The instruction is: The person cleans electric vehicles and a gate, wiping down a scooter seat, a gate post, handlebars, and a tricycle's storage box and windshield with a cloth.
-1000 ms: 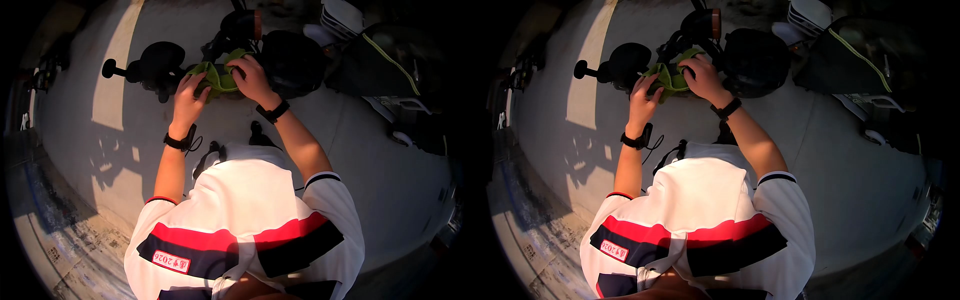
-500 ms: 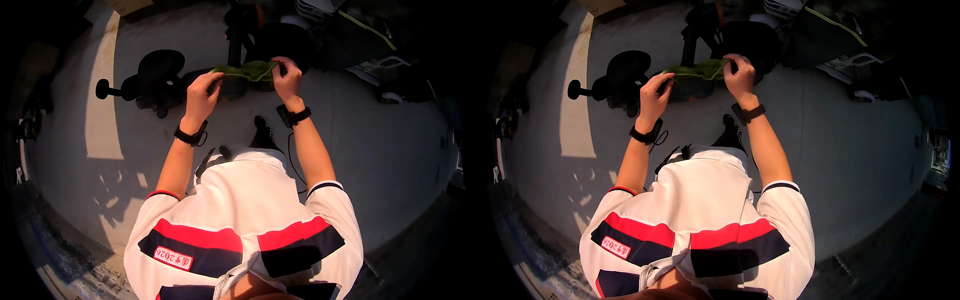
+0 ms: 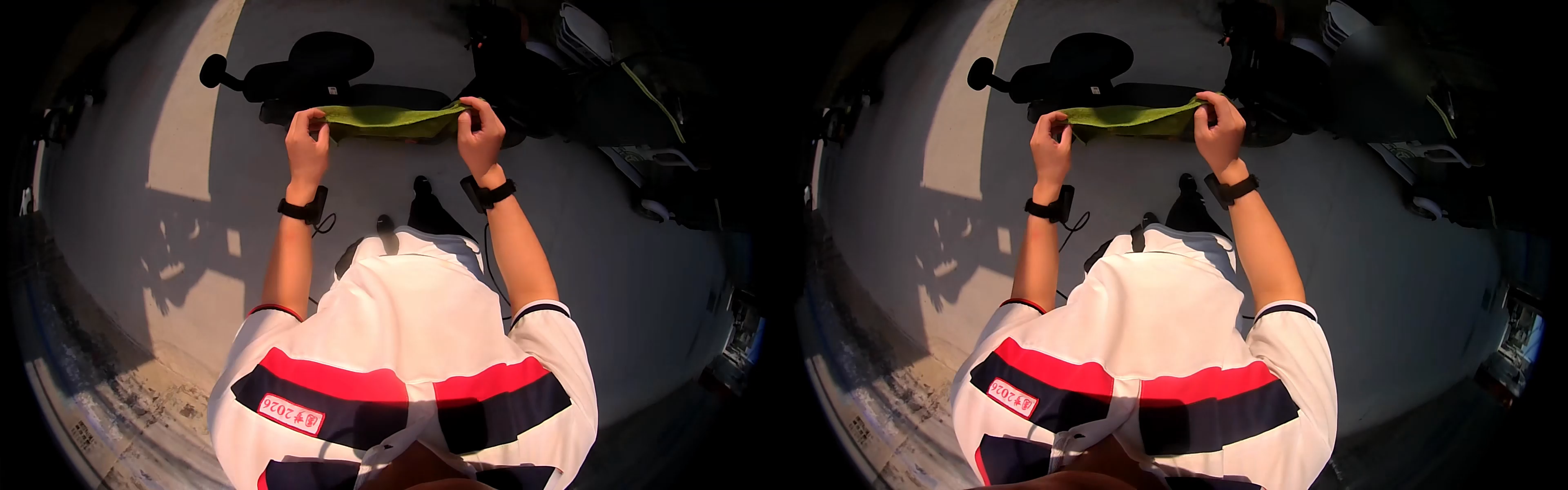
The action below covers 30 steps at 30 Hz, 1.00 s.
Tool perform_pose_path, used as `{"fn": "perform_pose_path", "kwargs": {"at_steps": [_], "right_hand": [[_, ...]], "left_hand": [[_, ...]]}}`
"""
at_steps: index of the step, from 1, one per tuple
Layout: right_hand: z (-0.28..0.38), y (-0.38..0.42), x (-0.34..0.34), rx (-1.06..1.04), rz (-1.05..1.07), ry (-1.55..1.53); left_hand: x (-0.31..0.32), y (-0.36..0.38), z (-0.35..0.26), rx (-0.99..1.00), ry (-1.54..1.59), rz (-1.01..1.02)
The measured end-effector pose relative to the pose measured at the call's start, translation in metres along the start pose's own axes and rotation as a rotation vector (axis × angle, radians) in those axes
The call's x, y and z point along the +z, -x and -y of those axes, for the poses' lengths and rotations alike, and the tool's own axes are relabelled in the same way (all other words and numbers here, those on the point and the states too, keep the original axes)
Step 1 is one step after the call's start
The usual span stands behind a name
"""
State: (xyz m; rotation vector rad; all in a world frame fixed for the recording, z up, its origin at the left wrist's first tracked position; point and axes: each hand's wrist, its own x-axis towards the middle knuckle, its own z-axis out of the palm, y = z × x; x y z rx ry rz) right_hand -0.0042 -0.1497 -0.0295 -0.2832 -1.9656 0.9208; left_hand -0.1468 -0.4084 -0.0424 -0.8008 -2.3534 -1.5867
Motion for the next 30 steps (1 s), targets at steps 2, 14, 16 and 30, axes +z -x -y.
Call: {"fn": "perform_pose_path", "kwargs": {"at_steps": [2, 14, 16, 30], "right_hand": [[0.000, -0.002, 0.028, 0.010, 0.044, -0.025], [-0.034, -0.038, 0.226, 0.172, 0.309, -0.087], [-0.037, -0.049, 0.254, 0.182, 0.346, -0.080], [-0.087, -0.079, 0.358, 0.182, 0.447, -0.142]], "left_hand": [[-0.019, 0.004, 0.018, -0.071, -0.018, -0.075], [-0.102, -0.022, 0.072, -0.398, -0.216, -0.307], [-0.110, -0.036, 0.080, -0.442, -0.219, -0.313], [-0.135, -0.110, 0.148, -0.469, -0.296, -0.268]]}}
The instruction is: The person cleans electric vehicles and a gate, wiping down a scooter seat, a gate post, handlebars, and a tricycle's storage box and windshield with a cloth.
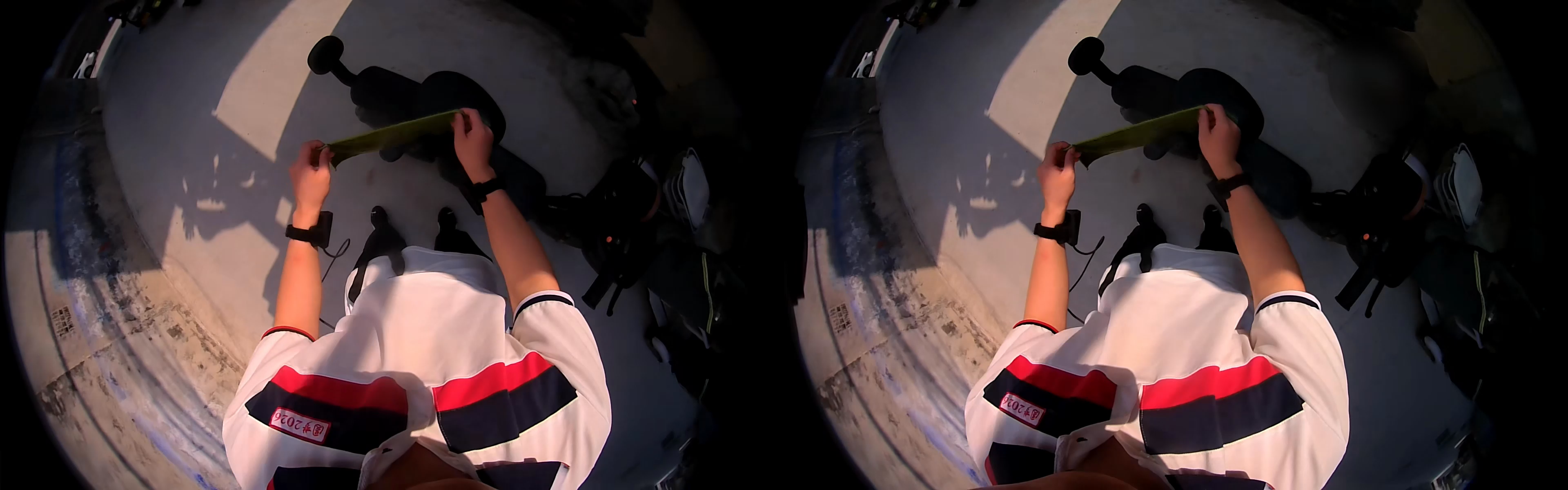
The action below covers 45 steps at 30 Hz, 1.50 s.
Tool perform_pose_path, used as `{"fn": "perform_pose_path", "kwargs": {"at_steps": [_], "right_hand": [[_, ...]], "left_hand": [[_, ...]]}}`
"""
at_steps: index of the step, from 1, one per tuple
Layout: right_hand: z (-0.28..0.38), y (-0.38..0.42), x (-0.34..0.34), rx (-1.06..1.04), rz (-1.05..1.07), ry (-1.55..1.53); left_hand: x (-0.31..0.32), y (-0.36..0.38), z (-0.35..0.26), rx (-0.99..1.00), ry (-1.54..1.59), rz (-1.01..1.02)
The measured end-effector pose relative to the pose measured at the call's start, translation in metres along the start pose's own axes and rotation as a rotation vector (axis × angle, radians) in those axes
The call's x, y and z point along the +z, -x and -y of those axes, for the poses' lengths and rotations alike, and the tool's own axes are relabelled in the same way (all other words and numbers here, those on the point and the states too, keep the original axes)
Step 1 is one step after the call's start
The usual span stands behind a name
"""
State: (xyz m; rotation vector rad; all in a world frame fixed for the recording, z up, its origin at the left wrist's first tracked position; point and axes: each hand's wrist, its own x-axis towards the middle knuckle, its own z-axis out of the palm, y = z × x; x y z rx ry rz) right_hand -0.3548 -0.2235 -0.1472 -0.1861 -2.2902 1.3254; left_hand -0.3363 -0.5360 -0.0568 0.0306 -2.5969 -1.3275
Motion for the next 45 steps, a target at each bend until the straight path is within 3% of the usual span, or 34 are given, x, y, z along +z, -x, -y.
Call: {"fn": "perform_pose_path", "kwargs": {"at_steps": [9, 12, 14, 18, 24, 30, 33, 36, 45], "right_hand": [[-0.003, -0.010, 0.012, 0.138, -0.095, 0.217], [-0.002, -0.002, 0.014, 0.196, -0.147, 0.283], [0.006, 0.009, 0.016, 0.228, -0.216, 0.274], [0.017, 0.034, 0.013, 0.341, -0.289, 0.358], [-0.009, 0.060, 0.006, 0.447, -0.318, 0.488], [-0.041, 0.056, 0.012, 0.675, -0.386, 0.452], [-0.065, 0.044, 0.021, 0.650, -0.411, 0.338], [-0.092, 0.030, 0.026, 0.721, -0.222, 0.360], [-0.132, -0.023, 0.036, 0.750, 0.065, 0.371]], "left_hand": [[0.026, -0.107, 0.047, 0.257, 0.081, 0.273], [0.038, -0.133, 0.061, 0.291, 0.121, 0.374], [0.043, -0.143, 0.064, 0.210, 0.094, 0.496], [0.060, -0.152, 0.068, 0.162, 0.123, 0.637], [0.099, -0.156, 0.079, 0.272, 0.181, 0.701], [0.143, -0.151, 0.090, 0.208, 0.116, 0.809], [0.163, -0.151, 0.097, 0.218, 0.060, 0.787], [0.183, -0.151, 0.097, 0.192, -0.027, 0.813], [0.230, -0.154, 0.075, 0.168, -0.147, 0.927]]}}
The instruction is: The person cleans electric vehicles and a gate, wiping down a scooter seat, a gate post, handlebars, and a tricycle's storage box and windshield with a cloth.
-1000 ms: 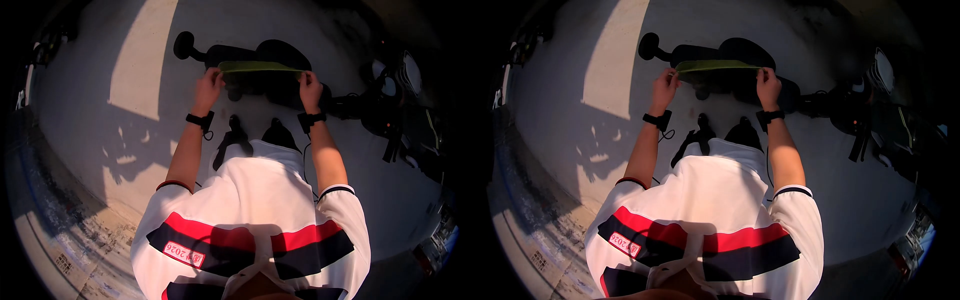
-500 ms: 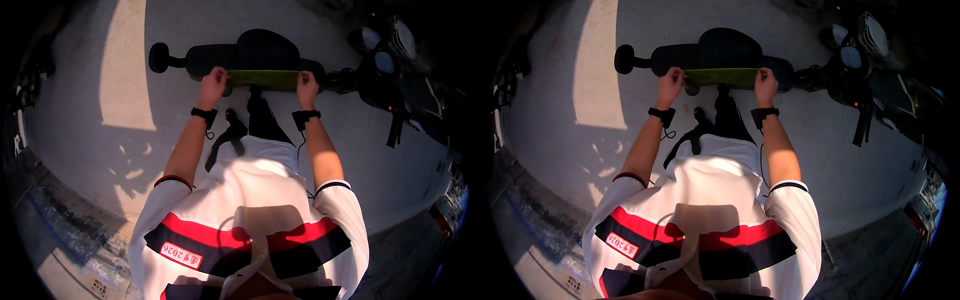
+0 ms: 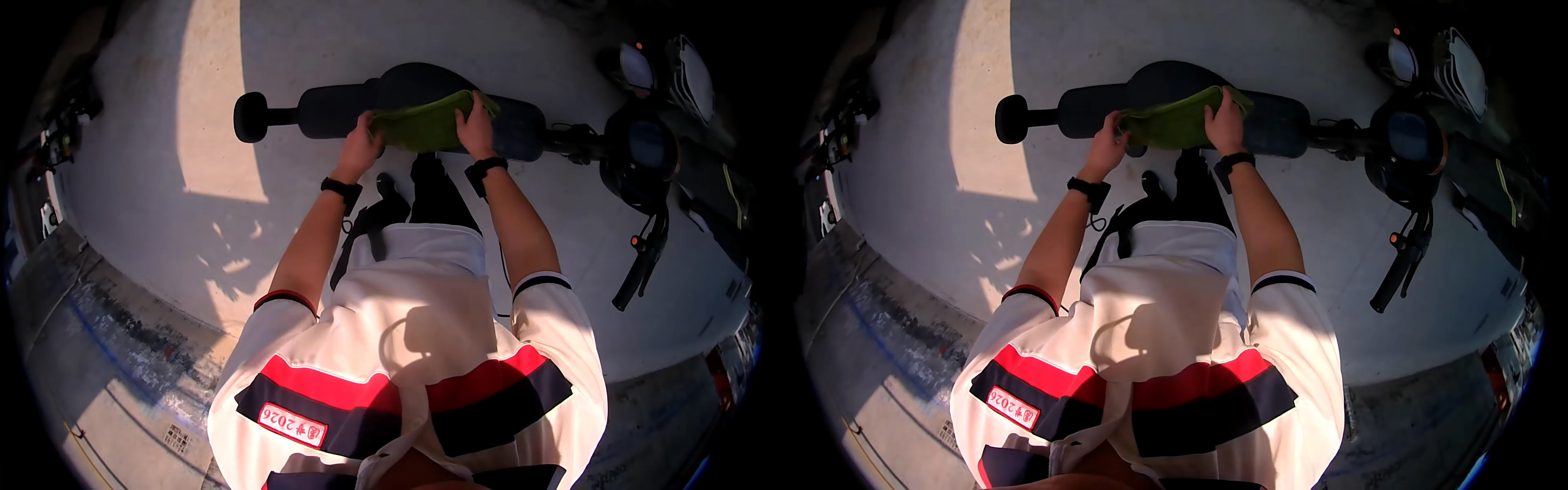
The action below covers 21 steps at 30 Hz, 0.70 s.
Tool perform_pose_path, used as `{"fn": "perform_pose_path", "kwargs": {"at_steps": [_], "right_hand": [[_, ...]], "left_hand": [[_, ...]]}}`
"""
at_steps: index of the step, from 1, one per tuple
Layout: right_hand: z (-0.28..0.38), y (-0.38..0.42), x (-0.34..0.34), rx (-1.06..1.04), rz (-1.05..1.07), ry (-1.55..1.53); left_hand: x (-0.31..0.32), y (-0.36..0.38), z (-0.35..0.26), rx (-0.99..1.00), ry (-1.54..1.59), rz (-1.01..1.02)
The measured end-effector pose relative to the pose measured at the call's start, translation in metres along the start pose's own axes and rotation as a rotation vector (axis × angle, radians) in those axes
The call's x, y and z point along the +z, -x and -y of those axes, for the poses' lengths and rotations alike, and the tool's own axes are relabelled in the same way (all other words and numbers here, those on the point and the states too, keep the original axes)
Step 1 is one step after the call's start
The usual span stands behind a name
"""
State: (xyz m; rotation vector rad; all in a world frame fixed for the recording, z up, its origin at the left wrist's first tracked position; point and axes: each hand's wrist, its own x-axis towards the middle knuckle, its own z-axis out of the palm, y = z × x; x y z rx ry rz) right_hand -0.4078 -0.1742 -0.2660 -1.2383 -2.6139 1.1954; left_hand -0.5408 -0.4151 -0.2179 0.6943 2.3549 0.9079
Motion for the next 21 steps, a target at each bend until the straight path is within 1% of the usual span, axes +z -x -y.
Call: {"fn": "perform_pose_path", "kwargs": {"at_steps": [3, 6, 9, 12, 15, 18, 21], "right_hand": [[-0.003, -0.019, 0.013, -0.172, 0.004, 0.190], [0.003, -0.027, 0.027, -0.315, -0.032, 0.292], [0.022, -0.032, 0.047, -0.480, 0.117, 0.306], [0.053, -0.029, 0.065, -0.515, 0.368, 0.224], [0.060, -0.029, 0.072, -0.581, 0.310, 0.182], [0.054, -0.034, 0.064, -0.616, 0.256, 0.249], [0.049, -0.043, 0.055, -0.462, 0.211, 0.317]], "left_hand": [[0.007, -0.003, -0.009, -0.069, -0.078, 0.082], [0.018, -0.006, -0.006, -0.011, -0.056, 0.078], [0.023, -0.007, -0.006, 0.040, -0.027, 0.097], [0.024, -0.009, -0.010, 0.034, -0.032, 0.107], [0.023, -0.009, -0.013, 0.023, -0.047, 0.125], [0.026, -0.008, -0.011, 0.048, -0.056, 0.118], [0.026, -0.011, -0.018, 0.011, -0.117, 0.137]]}}
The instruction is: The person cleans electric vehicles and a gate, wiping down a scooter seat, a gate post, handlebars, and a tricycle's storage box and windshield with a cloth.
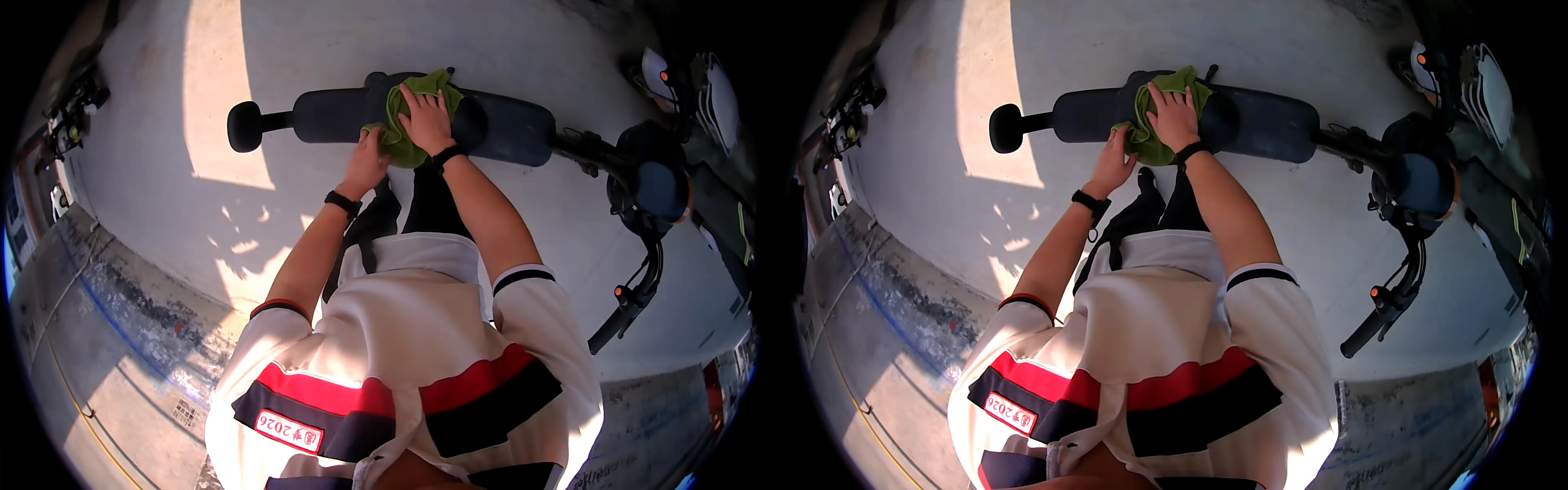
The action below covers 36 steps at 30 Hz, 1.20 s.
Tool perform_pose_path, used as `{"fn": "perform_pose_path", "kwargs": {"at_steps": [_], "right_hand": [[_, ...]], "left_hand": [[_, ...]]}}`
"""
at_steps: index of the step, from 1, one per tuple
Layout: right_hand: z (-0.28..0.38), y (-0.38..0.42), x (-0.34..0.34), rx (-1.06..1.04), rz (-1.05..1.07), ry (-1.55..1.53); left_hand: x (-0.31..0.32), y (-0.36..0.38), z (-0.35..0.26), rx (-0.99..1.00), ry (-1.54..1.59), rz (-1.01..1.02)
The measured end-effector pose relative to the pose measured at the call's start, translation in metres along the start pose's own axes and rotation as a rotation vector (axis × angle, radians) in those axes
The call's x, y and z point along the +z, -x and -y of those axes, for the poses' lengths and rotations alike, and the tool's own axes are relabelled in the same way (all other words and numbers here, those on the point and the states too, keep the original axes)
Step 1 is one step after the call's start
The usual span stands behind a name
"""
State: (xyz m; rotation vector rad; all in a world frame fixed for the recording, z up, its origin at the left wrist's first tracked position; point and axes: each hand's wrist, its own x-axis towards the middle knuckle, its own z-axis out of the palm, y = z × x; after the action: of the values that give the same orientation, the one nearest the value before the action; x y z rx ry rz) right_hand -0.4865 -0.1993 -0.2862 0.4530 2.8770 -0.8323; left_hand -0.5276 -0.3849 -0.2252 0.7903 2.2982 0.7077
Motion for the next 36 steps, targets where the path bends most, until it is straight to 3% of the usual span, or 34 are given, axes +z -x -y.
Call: {"fn": "perform_pose_path", "kwargs": {"at_steps": [4, 8, 14, 21, 24, 33, 36], "right_hand": [[-0.028, 0.004, -0.006, 0.137, -0.133, 0.145], [-0.068, 0.016, -0.010, 0.377, -0.135, 0.053], [-0.093, 0.069, -0.030, 0.733, -0.050, -0.431], [-0.110, 0.085, -0.014, 0.601, -0.149, -0.571], [-0.102, 0.057, -0.029, 0.581, -0.075, -0.516], [-0.085, 0.008, 0.003, 0.408, -0.157, -0.139], [-0.077, -0.008, -0.003, 0.482, -0.023, -0.153]], "left_hand": [[0.010, -0.009, 0.002, 0.101, -0.084, -0.013], [0.016, -0.021, -0.008, 0.159, -0.094, 0.056], [0.028, -0.033, -0.054, 0.235, -0.006, 0.217], [0.033, -0.035, -0.047, 0.267, 0.003, 0.163], [0.025, -0.032, -0.042, 0.220, -0.090, 0.138], [0.001, -0.009, -0.010, 0.054, -0.155, -0.080], [0.001, -0.004, -0.008, 0.009, -0.108, -0.073]]}}
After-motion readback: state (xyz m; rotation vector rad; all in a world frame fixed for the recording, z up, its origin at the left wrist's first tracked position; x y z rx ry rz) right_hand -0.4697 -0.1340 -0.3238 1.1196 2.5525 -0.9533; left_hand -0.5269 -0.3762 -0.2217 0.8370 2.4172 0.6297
